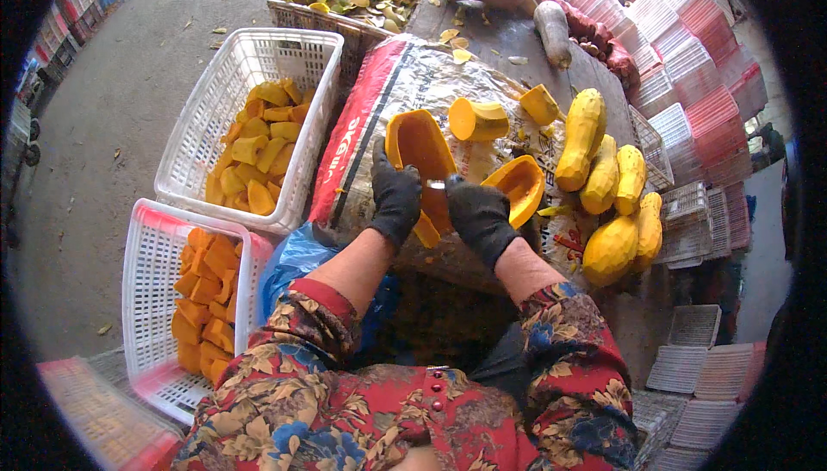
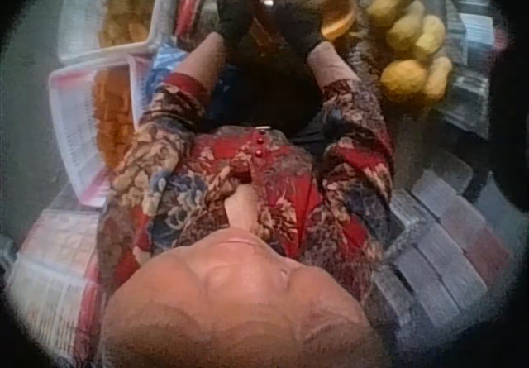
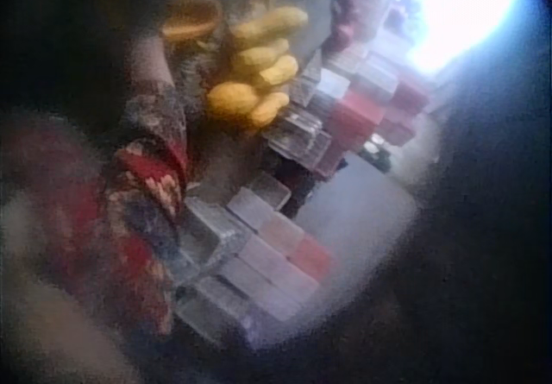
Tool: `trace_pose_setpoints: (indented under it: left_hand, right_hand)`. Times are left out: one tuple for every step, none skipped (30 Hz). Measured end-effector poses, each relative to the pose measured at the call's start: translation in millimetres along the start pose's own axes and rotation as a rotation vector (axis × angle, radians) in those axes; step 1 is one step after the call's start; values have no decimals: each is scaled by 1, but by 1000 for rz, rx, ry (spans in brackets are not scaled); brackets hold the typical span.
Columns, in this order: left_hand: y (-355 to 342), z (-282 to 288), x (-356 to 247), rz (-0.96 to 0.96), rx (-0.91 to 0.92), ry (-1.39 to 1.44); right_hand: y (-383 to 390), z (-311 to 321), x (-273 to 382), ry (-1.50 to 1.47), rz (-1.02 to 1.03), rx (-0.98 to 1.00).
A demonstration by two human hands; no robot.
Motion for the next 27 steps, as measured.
trace_pose_setpoints:
  left_hand:
    - [-2, 2, 1, 1, -28, -137]
    - [-4, 5, 1, -14, -45, -154]
    - [-5, 7, 2, -3, -45, -177]
    - [-8, 8, 5, 34, -43, -184]
    - [-8, 9, 5, 20, -25, -113]
    - [-9, 8, 6, 39, 3, -29]
    - [-10, 7, 8, 55, 41, 52]
    - [-12, 7, 5, 3, 33, 39]
    - [-14, 8, 2, -45, 21, 27]
    - [-15, 7, -1, -97, 19, 16]
    - [-17, 6, -2, -131, 45, 7]
    - [-17, 5, -1, -120, 36, -16]
    - [-18, 5, 0, -109, 27, -39]
    - [-18, 4, 1, -98, 17, -63]
    - [-17, 4, 3, -65, 11, -132]
    - [-16, 3, 5, -32, 2, -200]
    - [-15, 3, 5, -20, -12, -243]
    - [-14, 3, 5, -8, -26, -285]
    - [-14, 4, 3, -18, -38, -304]
    - [-14, 4, 1, -25, -49, -324]
    - [-15, 5, 1, -14, -52, -355]
    - [-16, 7, -3, -71, -69, -312]
    - [-18, 8, -7, -119, -79, -279]
    - [-18, 10, -10, -153, -89, -245]
    - [-19, 11, -11, -173, -81, -156]
    - [-19, 11, -11, -176, -70, -68]
    - [-18, 10, -10, -173, -47, 19]
  right_hand:
    - [11, -11, 0, -31, 28, 11]
    - [27, -23, -1, -70, 66, -10]
    - [48, -37, -6, -109, 93, -13]
    - [72, -46, -7, -160, 169, -87]
    - [86, -70, -15, -156, 103, 64]
    - [99, -88, -21, -161, 84, 145]
    - [112, -100, -26, -164, 64, 225]
    - [124, -106, -28, -10, 106, 282]
    - [129, -108, -28, 140, 157, 333]
    - [122, -101, -30, 161, 147, 314]
    - [118, -89, -28, 182, 137, 296]
    - [91, -71, -31, 74, 71, 197]
    - [64, -49, -32, -40, 19, 75]
    - [45, -24, -23, -52, 145, -55]
    - [18, -14, -18, -21, 98, -55]
    - [0, -9, -15, -4, 28, 14]
    - [-13, -4, -11, 11, -6, 39]
    - [-15, -2, -9, 26, -45, 85]
    - [-12, -7, -6, -23, -51, 171]
    - [-2, -11, -2, -100, -31, 183]
    - [20, -17, -2, -188, -25, 203]
    - [45, -25, -3, -270, -21, 232]
    - [68, -23, -1, -322, 53, 104]
    - [75, -30, -4, -275, 64, 118]
    - [86, -26, -7, -337, 115, 4]
    - [87, -28, -13, -307, 101, 28]
    - [83, -29, -16, -280, 86, 57]
Point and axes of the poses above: each hand's wrist, its own y-axis away from the middle knuckle, its own z-axis out of the back of the hand, x = y × z, the point moved 6 cm from there along -y, towards the middle knuckle, and after that the axes turned 3 degrees about x, right-handed, at the moved point
